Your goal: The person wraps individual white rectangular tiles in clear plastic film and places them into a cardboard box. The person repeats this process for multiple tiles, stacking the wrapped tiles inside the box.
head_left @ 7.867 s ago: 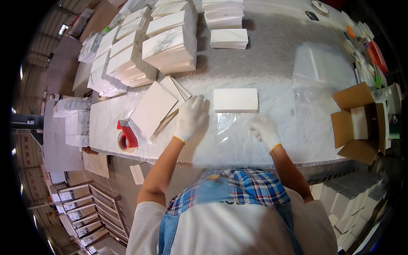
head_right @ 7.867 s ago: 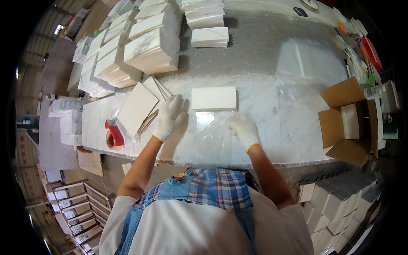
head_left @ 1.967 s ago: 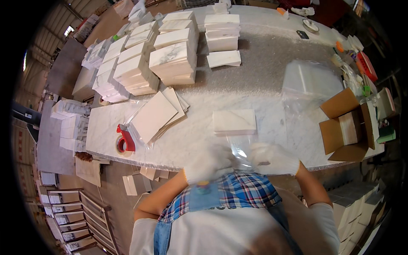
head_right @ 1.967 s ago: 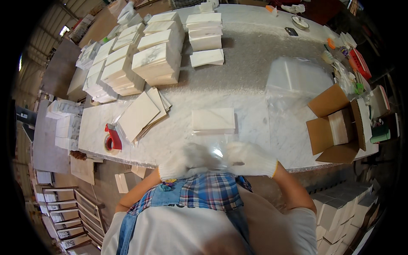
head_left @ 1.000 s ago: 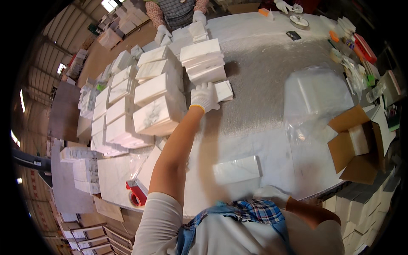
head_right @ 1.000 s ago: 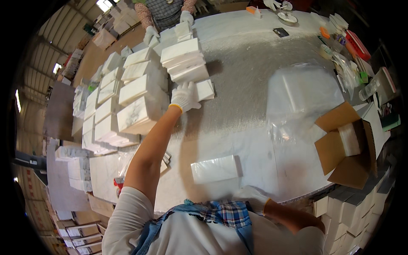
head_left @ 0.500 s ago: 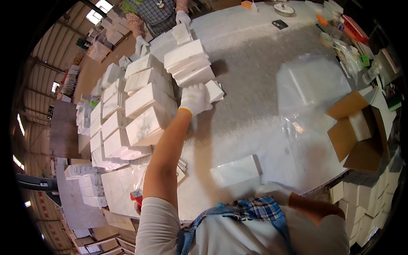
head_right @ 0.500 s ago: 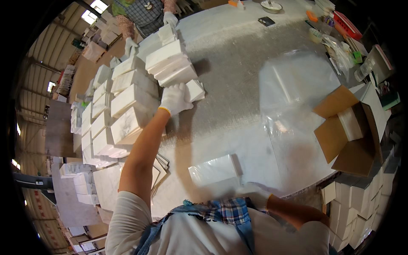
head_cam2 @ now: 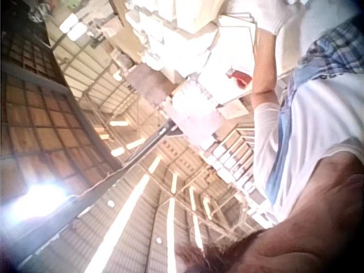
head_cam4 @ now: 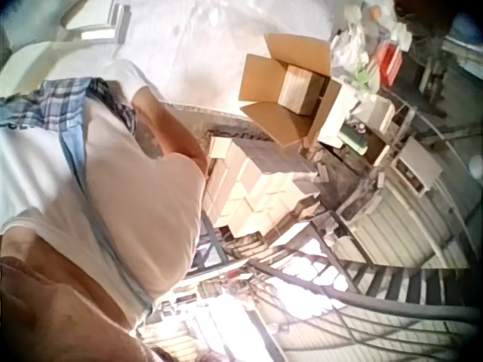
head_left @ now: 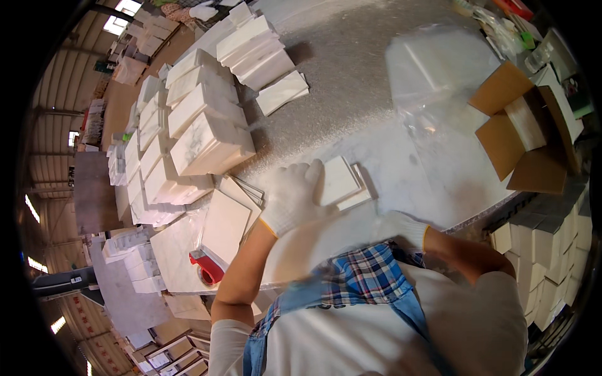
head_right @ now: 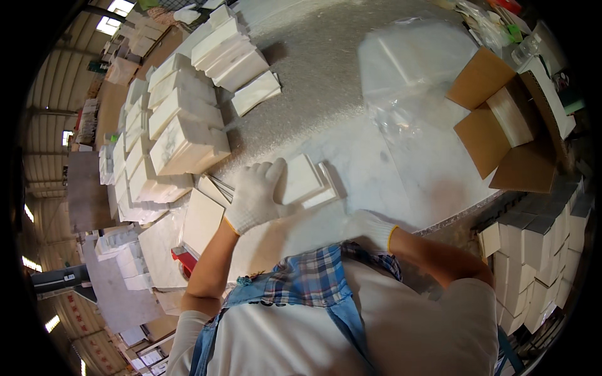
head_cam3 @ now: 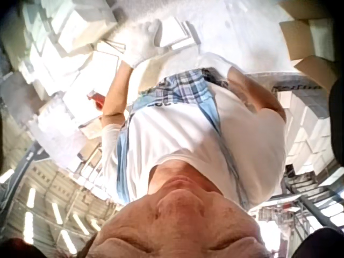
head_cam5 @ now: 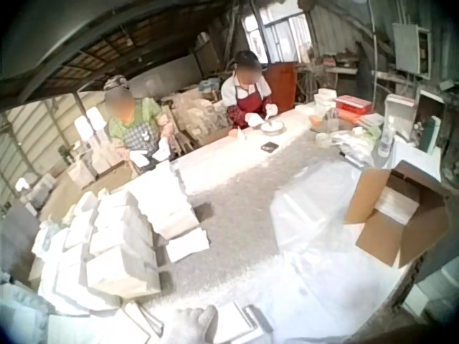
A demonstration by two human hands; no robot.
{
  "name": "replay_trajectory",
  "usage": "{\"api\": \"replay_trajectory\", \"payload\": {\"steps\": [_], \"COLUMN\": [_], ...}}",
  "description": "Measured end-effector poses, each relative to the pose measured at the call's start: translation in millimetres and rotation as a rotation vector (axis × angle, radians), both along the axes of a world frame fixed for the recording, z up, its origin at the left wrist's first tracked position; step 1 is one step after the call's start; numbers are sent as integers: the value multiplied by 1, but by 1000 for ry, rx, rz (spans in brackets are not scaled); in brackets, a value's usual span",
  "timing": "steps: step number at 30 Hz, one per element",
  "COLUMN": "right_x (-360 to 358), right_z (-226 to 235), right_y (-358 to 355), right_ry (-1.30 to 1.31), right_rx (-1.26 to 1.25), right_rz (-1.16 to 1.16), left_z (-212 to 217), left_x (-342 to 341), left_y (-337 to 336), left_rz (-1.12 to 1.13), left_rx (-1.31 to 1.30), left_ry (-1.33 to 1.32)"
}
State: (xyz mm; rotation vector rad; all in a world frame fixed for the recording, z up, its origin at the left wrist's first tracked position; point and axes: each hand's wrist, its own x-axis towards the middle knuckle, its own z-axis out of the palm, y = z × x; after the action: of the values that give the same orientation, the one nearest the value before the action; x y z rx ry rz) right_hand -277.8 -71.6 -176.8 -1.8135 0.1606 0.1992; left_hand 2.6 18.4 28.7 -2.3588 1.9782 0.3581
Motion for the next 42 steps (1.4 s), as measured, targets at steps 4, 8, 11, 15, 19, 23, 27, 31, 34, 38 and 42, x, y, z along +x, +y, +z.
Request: {"api": "replay_trajectory", "payload": {"steps": [4, 8, 11, 15, 19, 23, 27, 31, 34, 38, 42], "right_x": [-6, 8, 9, 16, 17, 18, 18, 7, 14, 42, 69], "right_z": [-28, 13, 16, 12, 23, 45, 60, 79, 138, 231, 238], "right_y": [-2, -6, -6, -10, -15, -22, -25, -29, -39, -56, -66], "right_ry": [-250, 75, 262, -348, -450, -456, -422, -422, -364, -284, -261], "right_rx": [-330, -71, 252, -653, -723, -638, -577, -458, -383, -173, -93], "right_rz": [97, 71, -107, 341, 342, 352, 369, 265, 236, 215, -38], "left_z": [-1, -8, -3, -12, -3, 1, -10, -16, -30, -30, -24], "left_x": [-23, -29, -33, -31, -34, -36, -36, -27, 8, 36, 13], "left_y": [5, 8, 6, 14, 11, 10, 16, 29, 58, 96, 112], "left_rz": [-12, 16, 41, 3, 7, 39, 22, 54, 200, 247, 222], "left_rx": [-7, 84, 176, 23, 39, 96, 14, -303, -604, -393, -47], "left_ry": [-37, -73, -78, -120, -113, -65, -96, 84, 329, 333, 285]}}
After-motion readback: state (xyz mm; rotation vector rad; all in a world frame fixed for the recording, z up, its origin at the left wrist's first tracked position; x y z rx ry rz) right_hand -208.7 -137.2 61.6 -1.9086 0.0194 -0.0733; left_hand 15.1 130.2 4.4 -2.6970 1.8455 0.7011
